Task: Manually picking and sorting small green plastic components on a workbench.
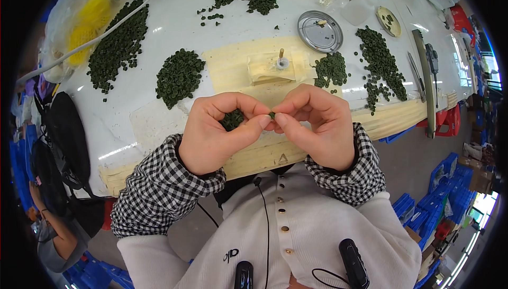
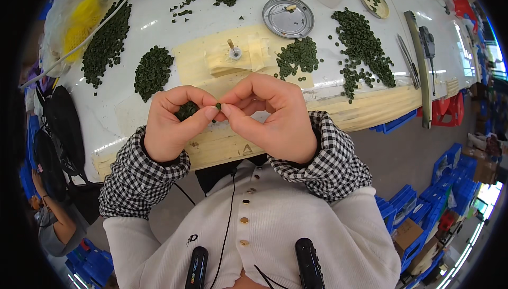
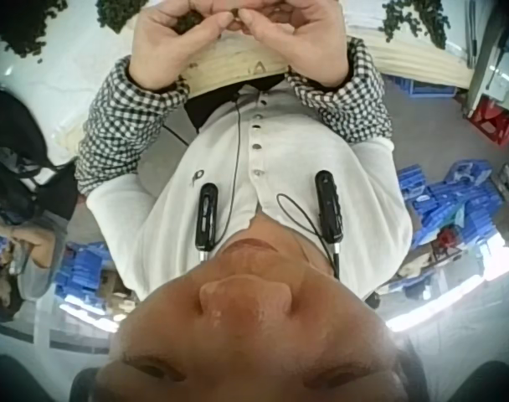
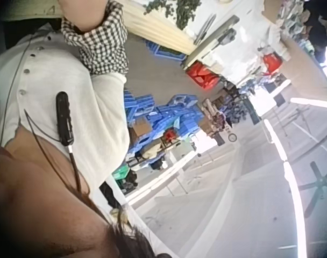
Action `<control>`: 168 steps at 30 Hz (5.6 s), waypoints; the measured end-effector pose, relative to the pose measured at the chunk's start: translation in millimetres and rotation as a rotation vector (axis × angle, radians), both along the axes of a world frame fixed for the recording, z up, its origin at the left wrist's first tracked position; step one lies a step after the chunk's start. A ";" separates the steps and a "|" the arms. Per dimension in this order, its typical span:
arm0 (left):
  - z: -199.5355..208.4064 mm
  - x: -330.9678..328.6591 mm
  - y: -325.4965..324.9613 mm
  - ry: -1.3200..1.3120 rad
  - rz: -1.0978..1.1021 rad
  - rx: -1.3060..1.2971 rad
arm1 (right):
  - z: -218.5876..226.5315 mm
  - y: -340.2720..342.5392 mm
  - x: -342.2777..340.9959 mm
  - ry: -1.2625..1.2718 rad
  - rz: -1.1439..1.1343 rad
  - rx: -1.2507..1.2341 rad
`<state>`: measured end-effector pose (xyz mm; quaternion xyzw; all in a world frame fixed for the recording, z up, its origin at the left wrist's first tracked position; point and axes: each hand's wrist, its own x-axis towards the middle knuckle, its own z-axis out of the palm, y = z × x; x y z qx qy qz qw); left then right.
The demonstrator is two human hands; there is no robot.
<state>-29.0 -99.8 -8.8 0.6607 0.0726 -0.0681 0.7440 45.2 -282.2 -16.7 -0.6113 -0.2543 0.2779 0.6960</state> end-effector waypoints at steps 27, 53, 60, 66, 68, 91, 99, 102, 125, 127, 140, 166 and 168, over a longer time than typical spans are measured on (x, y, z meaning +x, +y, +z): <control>-5.4 6.0 6.2 0.169 -0.073 0.158 | 6.3 -42.8 25.5 -0.730 -0.225 -0.523; -7.1 8.4 5.6 0.300 -0.059 -0.414 | 1.5 -32.0 14.7 -0.815 -0.221 -0.403; -8.8 6.8 11.8 0.307 -0.183 -0.444 | 2.6 -32.3 15.5 -0.679 -0.189 -0.363; -7.6 7.3 6.7 0.266 -0.095 -0.513 | 3.4 -32.5 13.5 -0.450 -0.125 -0.341; -7.9 7.6 7.2 0.250 -0.119 -0.513 | 5.0 -32.1 14.4 -0.444 -0.100 -0.331; -13.9 4.8 6.7 0.204 -0.109 -0.549 | 4.2 -16.6 7.5 -0.437 -0.124 -0.134; -13.7 4.5 7.4 0.206 -0.094 -0.563 | 6.0 -11.5 0.2 -0.221 -0.145 -0.111; -15.9 3.2 7.0 0.204 -0.076 -0.568 | 5.0 -12.2 1.4 -0.151 -0.094 -0.087; -10.6 1.9 3.2 0.196 0.003 -0.475 | -2.8 2.0 -2.3 -0.106 -0.126 0.020; -12.1 1.2 3.1 0.178 0.014 -0.483 | -2.2 3.5 -3.3 -0.109 -0.129 0.020; -14.4 0.2 3.0 0.158 0.102 -0.554 | 1.6 7.4 -12.8 -0.035 -0.150 0.051; -15.7 1.0 6.9 0.220 -0.125 -0.681 | 1.3 -1.9 1.2 -0.368 -0.063 0.003; -13.2 2.1 6.9 0.239 -0.145 -0.668 | 2.2 -1.3 2.0 -0.401 -0.085 -0.003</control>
